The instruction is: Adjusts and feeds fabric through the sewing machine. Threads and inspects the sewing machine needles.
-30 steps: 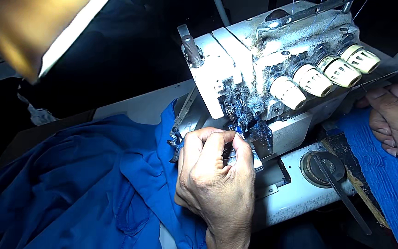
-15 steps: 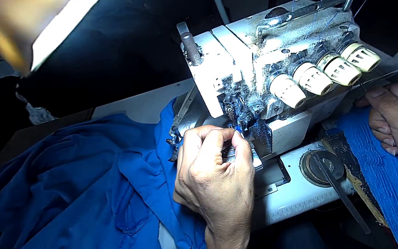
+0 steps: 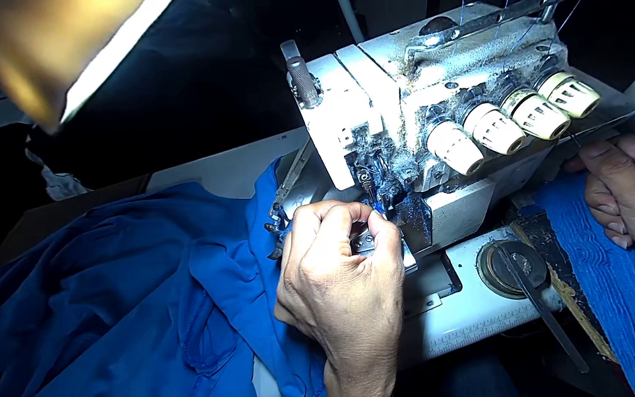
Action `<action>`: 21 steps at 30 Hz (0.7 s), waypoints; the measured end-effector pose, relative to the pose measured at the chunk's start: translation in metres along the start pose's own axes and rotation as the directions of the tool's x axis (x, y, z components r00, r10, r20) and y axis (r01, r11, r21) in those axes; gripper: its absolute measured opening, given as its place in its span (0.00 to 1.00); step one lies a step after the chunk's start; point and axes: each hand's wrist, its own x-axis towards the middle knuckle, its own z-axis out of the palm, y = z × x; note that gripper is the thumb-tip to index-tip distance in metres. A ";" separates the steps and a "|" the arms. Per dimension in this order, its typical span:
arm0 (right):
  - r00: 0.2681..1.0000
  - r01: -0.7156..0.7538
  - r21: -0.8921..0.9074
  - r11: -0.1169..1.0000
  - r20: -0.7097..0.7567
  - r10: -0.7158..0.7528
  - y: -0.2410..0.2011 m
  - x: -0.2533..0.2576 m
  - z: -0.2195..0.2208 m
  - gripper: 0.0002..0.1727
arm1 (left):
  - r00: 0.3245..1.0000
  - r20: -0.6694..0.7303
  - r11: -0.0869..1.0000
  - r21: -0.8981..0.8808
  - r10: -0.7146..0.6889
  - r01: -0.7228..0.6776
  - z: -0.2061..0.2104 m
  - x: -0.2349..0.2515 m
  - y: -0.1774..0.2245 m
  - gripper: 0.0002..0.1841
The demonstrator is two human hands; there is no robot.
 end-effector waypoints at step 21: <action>1.000 -0.001 0.005 1.000 0.000 0.001 0.000 0.000 0.001 0.16 | 0.999 -0.034 0.999 -0.041 0.032 -0.034 0.002 -0.002 -0.002 0.04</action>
